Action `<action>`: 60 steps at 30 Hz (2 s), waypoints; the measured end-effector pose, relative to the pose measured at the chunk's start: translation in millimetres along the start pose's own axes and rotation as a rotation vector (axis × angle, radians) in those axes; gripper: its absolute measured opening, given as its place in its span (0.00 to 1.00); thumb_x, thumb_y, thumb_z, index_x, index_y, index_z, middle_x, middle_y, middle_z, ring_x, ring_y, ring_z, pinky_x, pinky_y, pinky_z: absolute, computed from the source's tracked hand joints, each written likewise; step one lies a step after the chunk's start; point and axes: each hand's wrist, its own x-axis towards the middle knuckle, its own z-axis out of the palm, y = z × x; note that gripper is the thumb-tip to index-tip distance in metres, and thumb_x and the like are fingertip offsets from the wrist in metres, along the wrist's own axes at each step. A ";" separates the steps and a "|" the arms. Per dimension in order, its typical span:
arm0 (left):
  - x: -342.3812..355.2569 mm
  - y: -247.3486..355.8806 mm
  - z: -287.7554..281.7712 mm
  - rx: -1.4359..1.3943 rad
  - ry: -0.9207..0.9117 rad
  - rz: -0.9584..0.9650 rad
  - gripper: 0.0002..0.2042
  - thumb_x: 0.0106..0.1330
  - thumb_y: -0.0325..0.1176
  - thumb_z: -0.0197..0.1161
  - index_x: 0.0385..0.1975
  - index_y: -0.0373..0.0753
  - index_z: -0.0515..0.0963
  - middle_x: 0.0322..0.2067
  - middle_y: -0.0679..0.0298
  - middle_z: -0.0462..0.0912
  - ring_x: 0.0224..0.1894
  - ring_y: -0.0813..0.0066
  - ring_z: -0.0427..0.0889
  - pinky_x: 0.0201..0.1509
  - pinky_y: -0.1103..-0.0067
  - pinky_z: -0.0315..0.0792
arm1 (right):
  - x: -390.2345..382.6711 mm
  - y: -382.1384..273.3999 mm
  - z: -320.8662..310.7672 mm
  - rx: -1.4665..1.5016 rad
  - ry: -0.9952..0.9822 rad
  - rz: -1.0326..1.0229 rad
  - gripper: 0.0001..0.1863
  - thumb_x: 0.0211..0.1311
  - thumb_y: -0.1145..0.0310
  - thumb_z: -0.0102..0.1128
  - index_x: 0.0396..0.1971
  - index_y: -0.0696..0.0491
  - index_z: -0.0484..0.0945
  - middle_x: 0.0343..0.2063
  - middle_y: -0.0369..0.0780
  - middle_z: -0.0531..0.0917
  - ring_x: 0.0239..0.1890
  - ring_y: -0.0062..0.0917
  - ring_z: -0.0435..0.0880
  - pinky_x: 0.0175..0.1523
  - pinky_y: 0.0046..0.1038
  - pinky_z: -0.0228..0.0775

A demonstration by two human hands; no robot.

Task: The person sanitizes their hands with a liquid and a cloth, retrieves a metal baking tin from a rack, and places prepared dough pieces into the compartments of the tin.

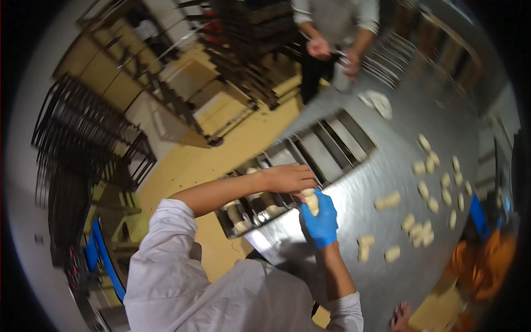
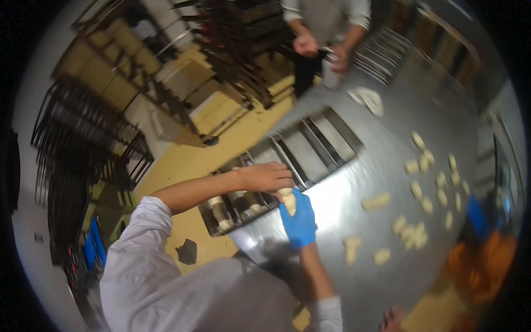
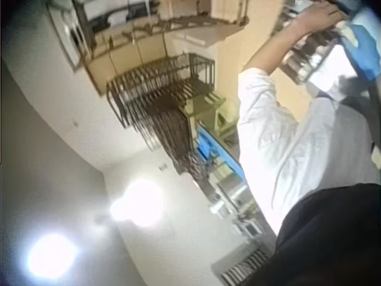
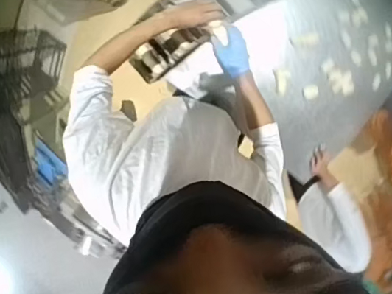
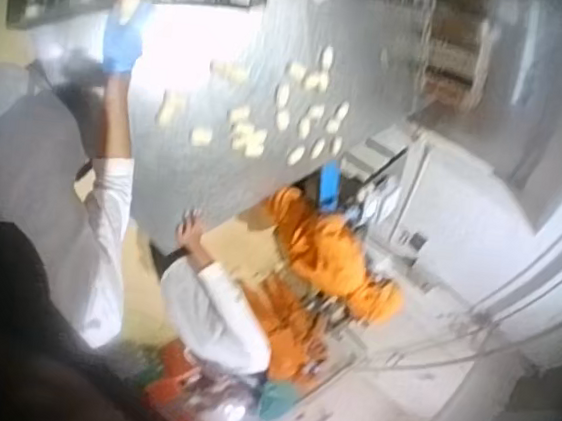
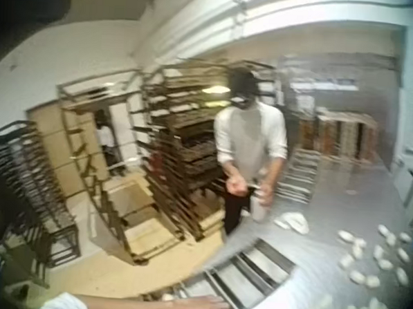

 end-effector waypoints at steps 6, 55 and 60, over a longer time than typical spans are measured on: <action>-61.8 -96.9 9.5 -0.093 -0.006 -0.127 0.23 0.54 0.50 0.66 0.42 0.40 0.73 0.38 0.60 0.71 0.43 0.58 0.71 0.46 0.66 0.68 | 82.3 13.1 80.6 -0.209 -0.211 -0.058 0.20 0.52 0.72 0.65 0.47 0.57 0.75 0.38 0.52 0.80 0.41 0.46 0.79 0.46 0.41 0.72; -51.4 -122.5 40.1 -0.298 -0.547 -0.506 0.23 0.62 0.29 0.54 0.59 0.33 0.68 0.63 0.41 0.63 0.59 0.43 0.70 0.64 0.65 0.65 | 91.0 21.7 82.5 -0.764 -0.786 0.253 0.12 0.59 0.71 0.48 0.41 0.58 0.74 0.39 0.53 0.81 0.42 0.46 0.83 0.47 0.43 0.75; -97.7 -93.3 -30.7 -0.577 0.299 -0.546 0.19 0.59 0.27 0.62 0.52 0.32 0.75 0.41 0.46 0.81 0.42 0.54 0.82 0.49 0.70 0.75 | 82.4 -24.7 72.4 -0.654 -0.468 0.093 0.11 0.61 0.69 0.49 0.42 0.56 0.75 0.39 0.50 0.82 0.39 0.45 0.82 0.43 0.43 0.75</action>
